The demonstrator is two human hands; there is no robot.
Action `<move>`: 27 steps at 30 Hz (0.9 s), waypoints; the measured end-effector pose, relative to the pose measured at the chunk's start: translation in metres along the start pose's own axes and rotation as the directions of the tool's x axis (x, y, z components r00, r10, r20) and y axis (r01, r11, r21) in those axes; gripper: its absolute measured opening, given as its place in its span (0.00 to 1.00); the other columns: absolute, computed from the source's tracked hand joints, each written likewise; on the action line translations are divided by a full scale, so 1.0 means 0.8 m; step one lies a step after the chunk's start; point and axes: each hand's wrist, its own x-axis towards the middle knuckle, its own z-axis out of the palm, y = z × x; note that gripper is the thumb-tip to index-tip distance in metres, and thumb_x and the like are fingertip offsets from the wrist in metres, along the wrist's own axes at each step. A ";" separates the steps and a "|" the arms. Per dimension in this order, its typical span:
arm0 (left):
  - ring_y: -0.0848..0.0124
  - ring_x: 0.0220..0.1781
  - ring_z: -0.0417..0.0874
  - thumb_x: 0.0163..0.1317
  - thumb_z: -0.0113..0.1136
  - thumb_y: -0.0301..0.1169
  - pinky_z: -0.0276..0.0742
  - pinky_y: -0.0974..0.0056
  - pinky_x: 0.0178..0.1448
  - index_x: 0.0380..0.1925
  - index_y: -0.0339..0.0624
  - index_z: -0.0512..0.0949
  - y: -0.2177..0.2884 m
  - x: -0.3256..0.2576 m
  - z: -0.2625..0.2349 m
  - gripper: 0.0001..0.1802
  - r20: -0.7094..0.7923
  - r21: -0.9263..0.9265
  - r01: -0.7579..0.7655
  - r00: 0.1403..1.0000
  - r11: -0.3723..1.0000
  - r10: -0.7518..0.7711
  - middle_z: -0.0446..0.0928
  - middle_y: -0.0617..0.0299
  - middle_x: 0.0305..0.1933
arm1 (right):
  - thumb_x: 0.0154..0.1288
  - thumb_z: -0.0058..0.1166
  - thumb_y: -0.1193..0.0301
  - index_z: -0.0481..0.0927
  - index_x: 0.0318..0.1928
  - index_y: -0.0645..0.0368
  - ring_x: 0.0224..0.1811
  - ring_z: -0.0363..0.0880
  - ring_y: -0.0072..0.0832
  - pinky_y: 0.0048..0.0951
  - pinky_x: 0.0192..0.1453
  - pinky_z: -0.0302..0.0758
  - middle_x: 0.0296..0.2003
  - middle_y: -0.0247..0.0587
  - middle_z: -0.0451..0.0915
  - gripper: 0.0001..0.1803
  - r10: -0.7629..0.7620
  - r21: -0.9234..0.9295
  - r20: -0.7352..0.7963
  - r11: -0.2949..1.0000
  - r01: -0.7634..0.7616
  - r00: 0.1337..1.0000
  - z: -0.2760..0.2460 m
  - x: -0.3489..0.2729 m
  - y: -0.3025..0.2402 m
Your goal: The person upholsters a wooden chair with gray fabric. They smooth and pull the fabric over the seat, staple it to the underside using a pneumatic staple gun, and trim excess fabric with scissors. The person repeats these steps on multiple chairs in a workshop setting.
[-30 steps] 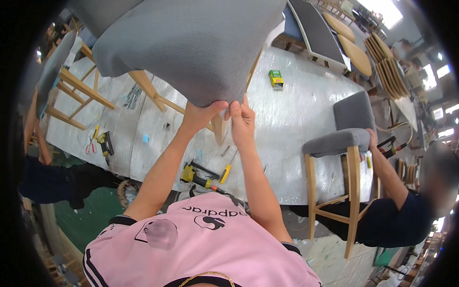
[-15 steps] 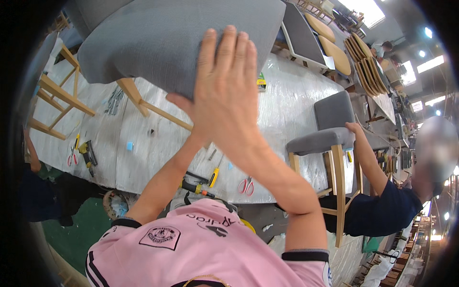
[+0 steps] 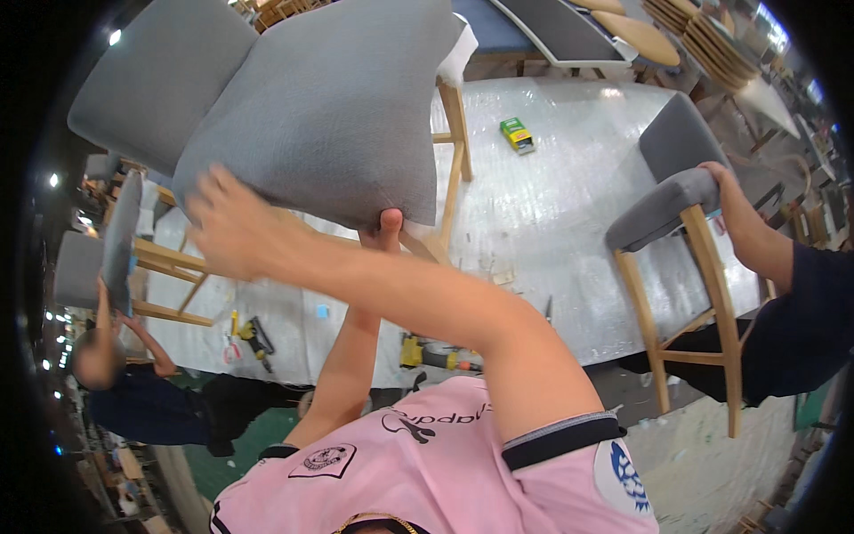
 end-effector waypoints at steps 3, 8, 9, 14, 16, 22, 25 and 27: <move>0.63 0.70 0.67 0.52 0.73 0.67 0.59 0.59 0.75 0.68 0.28 0.62 0.013 0.005 -0.008 0.60 0.025 -0.276 -0.111 0.992 0.955 0.122 0.67 0.53 0.68 | 0.61 0.65 0.70 0.87 0.46 0.54 0.31 0.86 0.30 0.29 0.33 0.77 0.36 0.38 0.86 0.12 0.284 0.817 -0.108 0.571 -0.078 0.953 -0.052 -0.119 -0.043; 0.61 0.69 0.69 0.53 0.67 0.72 0.62 0.55 0.73 0.69 0.28 0.59 0.091 -0.016 0.015 0.62 -0.157 -0.220 -0.134 0.983 0.966 0.100 0.67 0.51 0.68 | 0.75 0.58 0.63 0.79 0.51 0.64 0.25 0.78 0.18 0.22 0.30 0.74 0.31 0.33 0.79 0.16 0.912 0.908 0.381 -0.337 -0.249 0.153 -0.070 -0.313 0.012; 0.61 0.68 0.69 0.54 0.65 0.73 0.63 0.54 0.73 0.69 0.28 0.59 0.092 -0.012 0.016 0.63 -0.161 -0.203 -0.168 0.977 0.965 0.136 0.67 0.51 0.68 | 0.73 0.61 0.65 0.77 0.55 0.67 0.28 0.78 0.17 0.21 0.33 0.76 0.37 0.35 0.80 0.19 0.903 0.888 0.401 -0.342 -0.308 0.153 -0.066 -0.315 0.023; 0.60 0.69 0.69 0.56 0.57 0.77 0.64 0.51 0.72 0.69 0.28 0.57 0.094 -0.010 -0.002 0.63 -0.035 -0.126 -0.124 0.992 0.984 0.120 0.66 0.49 0.68 | 0.65 0.71 0.67 0.78 0.55 0.66 0.33 0.77 0.13 0.19 0.36 0.74 0.41 0.34 0.80 0.23 0.842 0.909 0.321 -0.146 -0.389 0.434 -0.056 -0.286 0.045; 0.59 0.69 0.69 0.57 0.56 0.77 0.64 0.51 0.72 0.70 0.28 0.57 0.100 -0.009 -0.005 0.63 -0.037 -0.098 -0.128 0.991 0.987 0.125 0.66 0.49 0.68 | 0.65 0.70 0.67 0.79 0.54 0.65 0.33 0.77 0.13 0.19 0.36 0.74 0.42 0.35 0.81 0.23 0.820 0.893 0.345 -0.137 -0.430 0.456 -0.051 -0.290 0.056; 0.66 0.59 0.74 0.65 0.53 0.70 0.71 0.58 0.61 0.59 0.35 0.69 0.135 -0.005 0.017 0.46 -0.331 -0.341 0.035 0.931 0.940 -0.155 0.73 0.56 0.57 | 0.63 0.69 0.71 0.80 0.54 0.61 0.47 0.83 0.29 0.30 0.48 0.80 0.54 0.44 0.81 0.20 0.905 0.829 0.128 0.127 -0.544 0.406 -0.083 -0.300 0.077; 0.65 0.61 0.73 0.65 0.54 0.70 0.70 0.58 0.64 0.61 0.34 0.67 0.103 -0.015 -0.001 0.47 -0.270 -0.139 0.001 0.962 0.990 -0.039 0.71 0.55 0.60 | 0.60 0.68 0.73 0.79 0.57 0.59 0.63 0.77 0.45 0.45 0.64 0.75 0.61 0.49 0.76 0.24 0.699 0.513 -0.316 0.694 -0.504 0.641 -0.106 -0.276 0.102; 0.65 0.63 0.72 0.65 0.54 0.70 0.69 0.58 0.66 0.62 0.33 0.66 0.079 -0.014 -0.004 0.48 -0.236 -0.079 -0.031 0.972 0.996 0.012 0.70 0.55 0.62 | 0.59 0.68 0.70 0.76 0.64 0.58 0.76 0.60 0.53 0.51 0.77 0.61 0.70 0.54 0.68 0.32 0.585 0.537 -0.293 0.755 -0.376 0.756 -0.129 -0.240 0.120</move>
